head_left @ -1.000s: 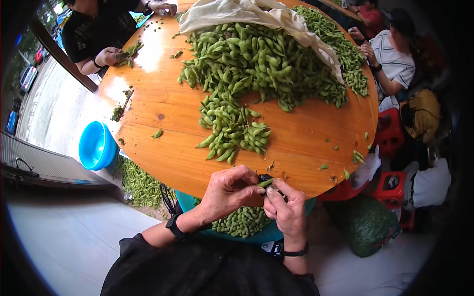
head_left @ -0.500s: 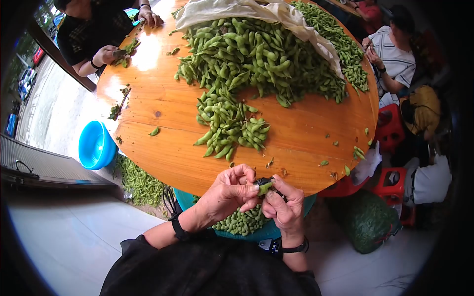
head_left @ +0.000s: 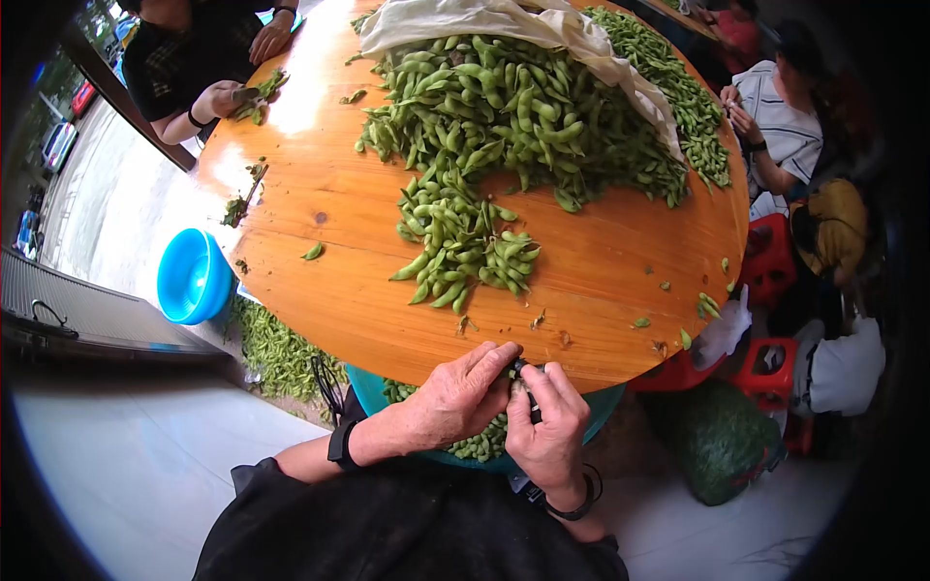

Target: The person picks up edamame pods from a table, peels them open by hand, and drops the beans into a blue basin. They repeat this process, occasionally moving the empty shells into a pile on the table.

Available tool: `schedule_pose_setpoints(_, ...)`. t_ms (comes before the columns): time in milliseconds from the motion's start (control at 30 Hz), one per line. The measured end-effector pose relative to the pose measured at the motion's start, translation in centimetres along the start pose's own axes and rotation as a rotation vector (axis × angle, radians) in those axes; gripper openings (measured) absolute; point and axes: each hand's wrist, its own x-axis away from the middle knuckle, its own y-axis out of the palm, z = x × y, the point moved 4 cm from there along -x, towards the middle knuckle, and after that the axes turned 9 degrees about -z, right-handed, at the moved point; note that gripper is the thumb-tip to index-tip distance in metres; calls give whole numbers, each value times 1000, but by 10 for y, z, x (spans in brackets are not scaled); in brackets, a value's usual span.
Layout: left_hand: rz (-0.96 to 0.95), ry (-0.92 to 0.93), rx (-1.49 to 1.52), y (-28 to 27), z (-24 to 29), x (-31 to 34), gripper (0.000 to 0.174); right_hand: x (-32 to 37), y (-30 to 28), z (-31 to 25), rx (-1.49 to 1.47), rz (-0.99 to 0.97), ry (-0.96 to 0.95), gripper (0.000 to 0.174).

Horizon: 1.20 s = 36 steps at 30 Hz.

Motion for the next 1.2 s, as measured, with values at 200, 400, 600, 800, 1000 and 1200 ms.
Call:
schedule_pose_setpoints(200,-236,-155,415,-12,6,5,60,7,-7,0,40,6,4,18)
schedule_pose_setpoints(400,-66,-177,17,-58,12,21,45,60,-117,40,59,-524,160,19)
schedule_pose_setpoints(600,-94,-36,-348,-8,0,5,65,71,-124,56,152,-400,367,20)
schedule_pose_setpoints(800,-189,363,78,5,31,-35,59,22,-75,26,-45,-531,24,18)
schedule_pose_setpoints(1000,237,-18,-521,-61,-14,-21,26,-11,-15,19,-622,-486,305,15)
schedule_pose_setpoints(1200,196,-148,-630,-60,-26,-29,29,-40,44,32,-1064,-446,528,26)
